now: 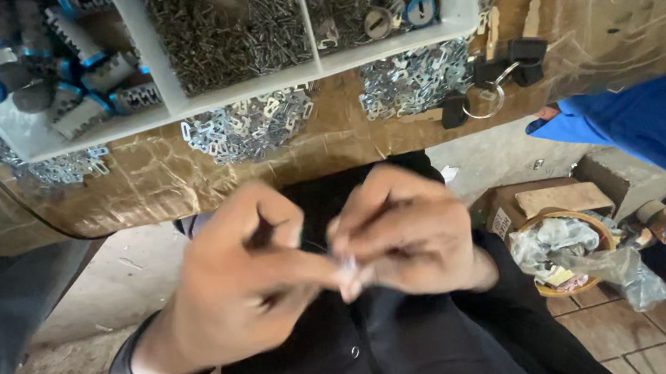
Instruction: The person sits at a workbench assembling lock cylinders. They pick small key pins from a compartment tray and press them one at a time into the pin chambers of a lock plug held in their hands, repeating the insertion cycle and occasionally reaching into the tray for more pins.
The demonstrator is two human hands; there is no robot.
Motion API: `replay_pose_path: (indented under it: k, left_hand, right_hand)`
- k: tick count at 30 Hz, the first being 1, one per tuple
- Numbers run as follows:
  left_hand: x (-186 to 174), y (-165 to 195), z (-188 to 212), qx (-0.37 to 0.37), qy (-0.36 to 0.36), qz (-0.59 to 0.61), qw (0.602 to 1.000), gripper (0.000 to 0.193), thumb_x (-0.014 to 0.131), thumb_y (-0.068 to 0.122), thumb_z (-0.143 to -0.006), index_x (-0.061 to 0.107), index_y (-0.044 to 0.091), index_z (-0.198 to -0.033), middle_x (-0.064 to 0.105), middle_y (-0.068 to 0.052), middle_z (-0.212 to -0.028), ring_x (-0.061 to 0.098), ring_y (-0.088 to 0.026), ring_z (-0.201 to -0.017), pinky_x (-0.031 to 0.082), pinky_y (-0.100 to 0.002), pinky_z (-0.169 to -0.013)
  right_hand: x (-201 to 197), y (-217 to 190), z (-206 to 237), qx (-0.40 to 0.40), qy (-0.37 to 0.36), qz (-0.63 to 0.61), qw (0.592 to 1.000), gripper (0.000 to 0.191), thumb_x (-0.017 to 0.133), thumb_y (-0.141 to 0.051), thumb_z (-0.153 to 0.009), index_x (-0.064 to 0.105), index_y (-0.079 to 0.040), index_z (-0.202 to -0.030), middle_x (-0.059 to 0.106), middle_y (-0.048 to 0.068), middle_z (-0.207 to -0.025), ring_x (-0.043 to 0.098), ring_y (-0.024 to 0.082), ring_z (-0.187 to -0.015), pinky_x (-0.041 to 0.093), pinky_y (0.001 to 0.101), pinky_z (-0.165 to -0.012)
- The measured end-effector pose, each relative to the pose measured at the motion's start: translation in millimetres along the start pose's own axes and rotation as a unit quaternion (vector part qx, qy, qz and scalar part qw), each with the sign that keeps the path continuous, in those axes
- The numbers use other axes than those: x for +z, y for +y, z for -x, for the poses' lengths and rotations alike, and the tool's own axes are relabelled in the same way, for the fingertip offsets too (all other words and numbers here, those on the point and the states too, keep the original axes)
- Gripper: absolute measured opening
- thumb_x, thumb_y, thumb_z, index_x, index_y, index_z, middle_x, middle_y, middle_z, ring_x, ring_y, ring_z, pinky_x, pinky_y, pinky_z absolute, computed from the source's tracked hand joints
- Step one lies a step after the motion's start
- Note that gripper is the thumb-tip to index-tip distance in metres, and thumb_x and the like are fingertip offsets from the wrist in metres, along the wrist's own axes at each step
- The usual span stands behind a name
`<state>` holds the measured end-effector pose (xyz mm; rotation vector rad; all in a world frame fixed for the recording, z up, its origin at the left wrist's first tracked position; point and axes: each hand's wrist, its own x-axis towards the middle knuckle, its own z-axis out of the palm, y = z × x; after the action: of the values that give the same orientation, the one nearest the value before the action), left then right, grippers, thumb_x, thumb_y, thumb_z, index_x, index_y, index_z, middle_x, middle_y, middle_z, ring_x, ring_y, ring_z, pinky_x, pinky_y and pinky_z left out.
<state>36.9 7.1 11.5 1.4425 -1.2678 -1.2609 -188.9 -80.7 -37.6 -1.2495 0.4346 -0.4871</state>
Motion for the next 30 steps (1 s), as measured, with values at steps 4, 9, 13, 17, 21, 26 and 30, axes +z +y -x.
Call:
replay_pose_path:
  k: [4,9,13,17,21,26,30]
  left_hand:
    - [11.2,3.6,-7.5,-0.077,0.024,0.009,0.997,0.039,0.089,0.013,-0.082,0.075,0.014,-0.118,0.056,0.002,-0.085,0.058,-0.012,-0.071,0.048,-0.029,-0.063]
    - [23.1,11.3,-43.9,0.126,0.095,-0.38,0.912,0.049,0.081,0.004,-0.078,0.073,0.008,-0.126,0.058,-0.006,-0.096,0.058,-0.023,-0.079,0.05,-0.034,-0.067]
    - [17.7,16.7,-47.4,0.095,0.096,-0.284,0.949,0.037,0.079,0.007,-0.087,0.071,0.006,-0.123,0.059,-0.007,-0.1,0.059,-0.024,-0.085,0.051,-0.036,-0.073]
    - [27.9,-1.5,-32.6,0.151,0.095,-0.397,0.9,0.038,0.075,0.01,-0.093,0.074,0.009,-0.13,0.06,-0.005,-0.104,0.06,-0.022,-0.089,0.052,-0.033,-0.076]
    - [34.5,-25.7,-19.5,0.169,0.092,-0.427,0.884,0.025,0.077,0.009,-0.097,0.074,0.009,-0.122,0.063,-0.005,-0.108,0.063,-0.024,-0.091,0.052,-0.033,-0.079]
    - [14.4,-12.3,-16.7,0.175,0.093,-0.324,0.925,0.024,0.078,0.002,-0.08,0.07,0.002,-0.102,0.067,-0.014,-0.103,0.068,-0.032,-0.091,0.056,-0.04,-0.078]
    - [17.8,21.8,-14.8,0.019,0.152,-0.236,0.96,0.029,0.077,-0.009,-0.079,0.073,0.007,-0.103,0.064,-0.01,-0.099,0.067,-0.026,-0.087,0.055,-0.037,-0.072]
  right_hand:
    - [-7.3,0.2,9.9,0.002,0.038,-0.023,0.999,0.033,0.088,-0.002,-0.08,0.075,0.001,-0.11,0.069,0.015,-0.109,0.069,0.025,-0.095,0.058,0.0304,-0.085]
    - [-4.0,-2.0,29.8,0.0,0.21,-0.127,0.97,0.034,0.09,-0.007,-0.087,0.072,0.0,-0.115,0.063,0.014,-0.113,0.071,0.025,-0.082,0.063,0.0324,-0.063]
    - [-10.9,-6.2,34.0,-0.025,0.21,-0.133,0.968,0.029,0.086,-0.008,-0.089,0.071,0.0,-0.113,0.063,0.014,-0.113,0.071,0.025,-0.08,0.064,0.0314,-0.061]
    - [-16.6,-2.9,30.4,-0.016,0.196,-0.127,0.972,0.031,0.086,-0.003,-0.088,0.07,0.001,-0.115,0.062,0.015,-0.113,0.071,0.024,-0.081,0.064,0.0318,-0.064]
    - [-23.8,-6.1,31.6,-0.024,0.147,-0.118,0.982,0.035,0.087,0.003,-0.085,0.068,0.0,-0.115,0.062,0.015,-0.117,0.072,0.025,-0.087,0.067,0.0327,-0.066]
    - [-23.7,-11.2,33.2,0.049,0.15,-0.127,0.979,0.031,0.085,0.005,-0.089,0.067,0.003,-0.114,0.061,0.018,-0.119,0.072,0.026,-0.095,0.067,0.0347,-0.074]
    - [-12.2,-5.1,28.1,0.078,0.155,-0.162,0.971,0.032,0.084,0.003,-0.091,0.067,0.003,-0.117,0.06,0.019,-0.124,0.074,0.026,-0.097,0.07,0.0338,-0.075]
